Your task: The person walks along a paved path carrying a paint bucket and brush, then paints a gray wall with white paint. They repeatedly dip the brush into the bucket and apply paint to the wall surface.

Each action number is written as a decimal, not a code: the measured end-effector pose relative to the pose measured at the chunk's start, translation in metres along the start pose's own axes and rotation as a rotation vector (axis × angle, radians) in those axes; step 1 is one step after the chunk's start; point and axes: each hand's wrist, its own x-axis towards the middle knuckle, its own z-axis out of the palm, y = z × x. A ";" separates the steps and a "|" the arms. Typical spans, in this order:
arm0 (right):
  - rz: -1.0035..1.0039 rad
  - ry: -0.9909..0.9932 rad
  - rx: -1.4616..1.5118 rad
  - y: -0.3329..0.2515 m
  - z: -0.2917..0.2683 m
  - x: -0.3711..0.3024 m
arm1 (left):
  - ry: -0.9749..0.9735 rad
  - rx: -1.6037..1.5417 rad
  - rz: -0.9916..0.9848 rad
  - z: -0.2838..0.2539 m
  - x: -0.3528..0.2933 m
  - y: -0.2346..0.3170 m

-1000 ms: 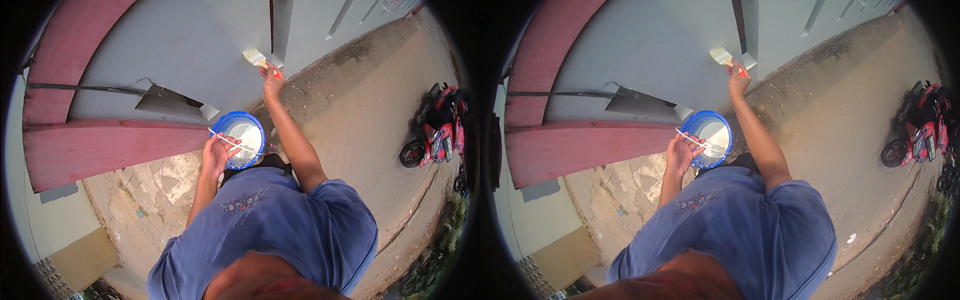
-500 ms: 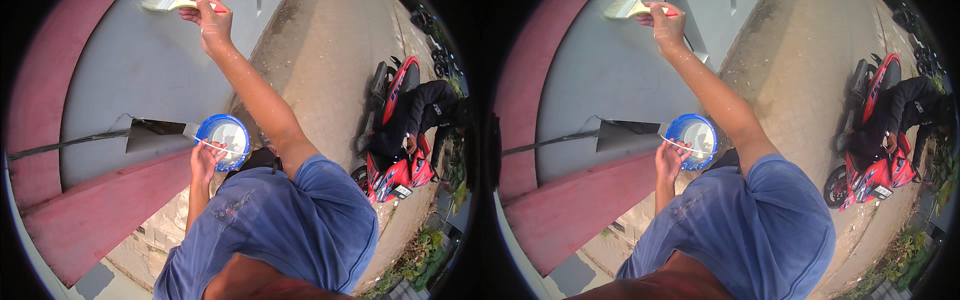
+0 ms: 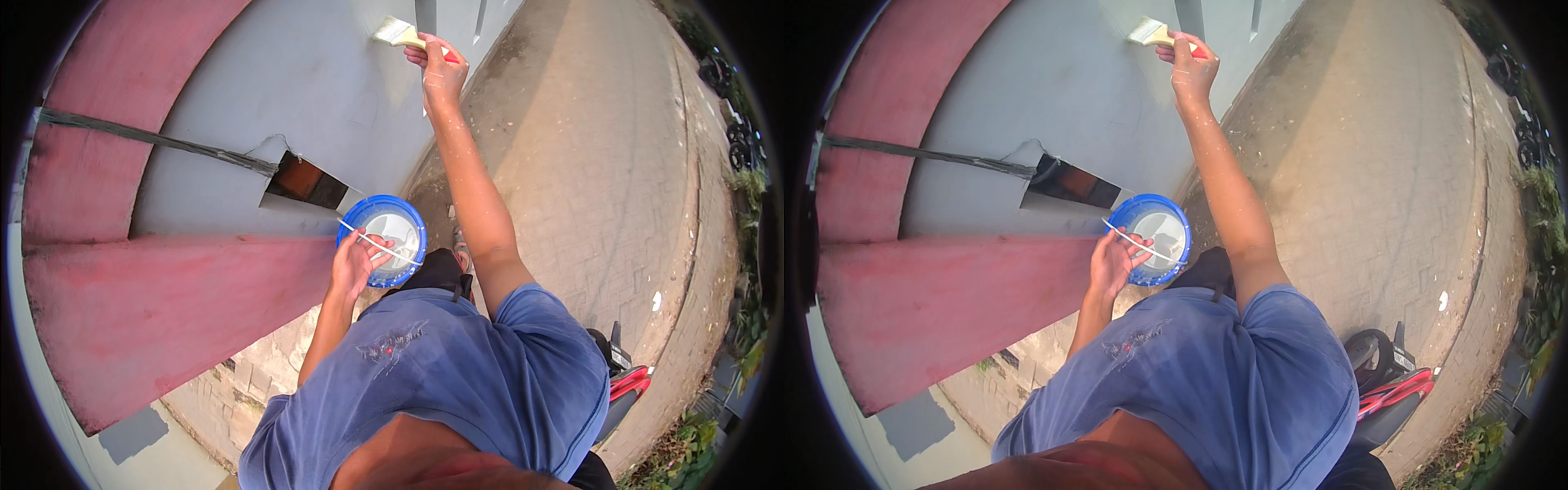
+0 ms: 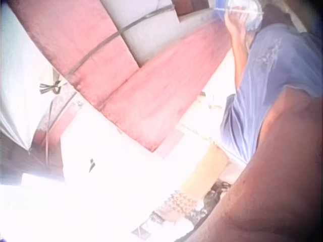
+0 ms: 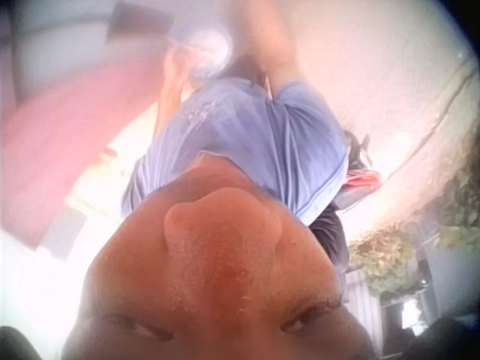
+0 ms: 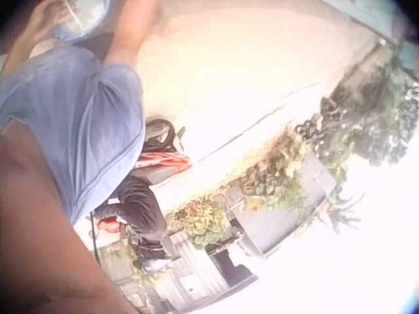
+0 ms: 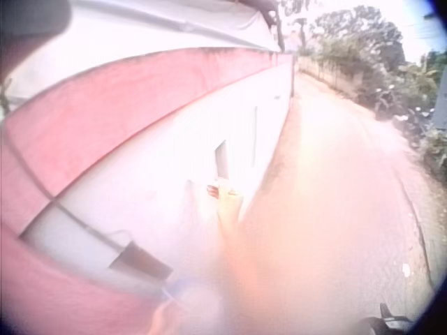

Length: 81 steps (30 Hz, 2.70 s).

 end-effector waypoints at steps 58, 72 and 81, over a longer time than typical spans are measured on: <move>0.481 0.074 -0.278 0.198 -0.135 0.045 | 0.415 -0.194 0.430 0.108 -0.042 -0.086; 0.290 0.007 -0.061 0.154 -0.076 0.048 | 0.432 -0.273 0.408 0.077 -0.020 -0.088; 0.485 0.033 -0.261 0.225 -0.081 0.008 | 0.485 -0.259 0.413 0.083 -0.016 -0.092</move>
